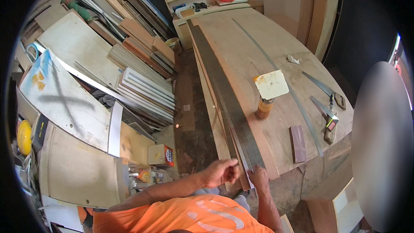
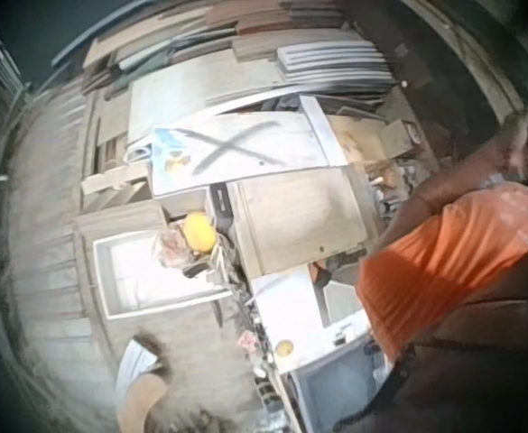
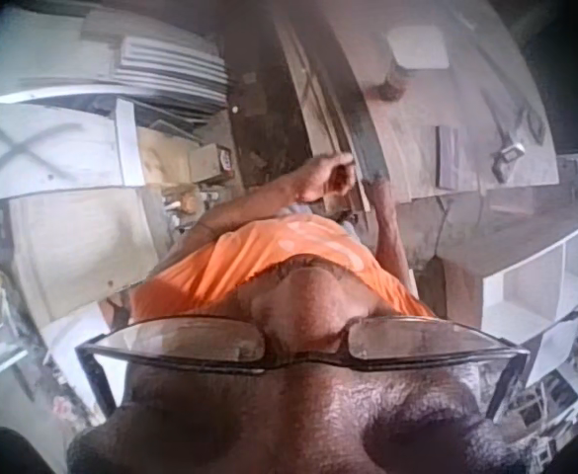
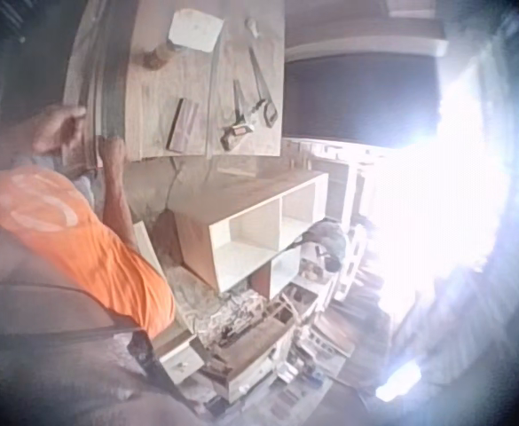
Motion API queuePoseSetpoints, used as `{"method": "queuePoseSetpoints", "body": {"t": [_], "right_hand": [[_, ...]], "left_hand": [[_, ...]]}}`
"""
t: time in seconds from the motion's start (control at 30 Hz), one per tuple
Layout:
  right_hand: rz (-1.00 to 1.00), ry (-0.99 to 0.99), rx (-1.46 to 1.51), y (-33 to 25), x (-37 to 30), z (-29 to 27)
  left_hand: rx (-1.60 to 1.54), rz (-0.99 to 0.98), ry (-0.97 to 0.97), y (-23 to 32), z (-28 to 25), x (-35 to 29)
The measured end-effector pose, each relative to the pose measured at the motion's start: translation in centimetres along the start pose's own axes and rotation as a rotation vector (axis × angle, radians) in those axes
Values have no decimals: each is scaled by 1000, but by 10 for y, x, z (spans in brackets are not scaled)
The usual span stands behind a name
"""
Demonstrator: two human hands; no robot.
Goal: The person applies a flexible strip to the edges of a white wooden cabinet. He measures and marks the strip with a ruler and marker, then presses it onto the cabinet edges. Another person is visible in the background working on a similar cabinet.
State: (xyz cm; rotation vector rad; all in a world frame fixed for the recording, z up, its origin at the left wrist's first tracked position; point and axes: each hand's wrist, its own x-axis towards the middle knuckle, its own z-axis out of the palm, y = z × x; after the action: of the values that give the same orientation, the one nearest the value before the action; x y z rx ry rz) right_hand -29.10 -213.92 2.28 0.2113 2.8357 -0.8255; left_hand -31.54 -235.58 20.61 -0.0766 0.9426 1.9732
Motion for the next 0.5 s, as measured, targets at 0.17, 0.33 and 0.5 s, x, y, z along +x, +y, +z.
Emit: {"method": "queuePoseSetpoints", "body": {"t": [0.17,0.33,0.5], "right_hand": [[-112,125,533,-102,69,-7],[-229,155,806,-177,139,28],[-469,386,487,-211,159,27]], "left_hand": [[80,-165,-196,-6,-25,14],[249,-358,-463,36,-64,10],[564,-250,-595,100,-146,-7]]}}
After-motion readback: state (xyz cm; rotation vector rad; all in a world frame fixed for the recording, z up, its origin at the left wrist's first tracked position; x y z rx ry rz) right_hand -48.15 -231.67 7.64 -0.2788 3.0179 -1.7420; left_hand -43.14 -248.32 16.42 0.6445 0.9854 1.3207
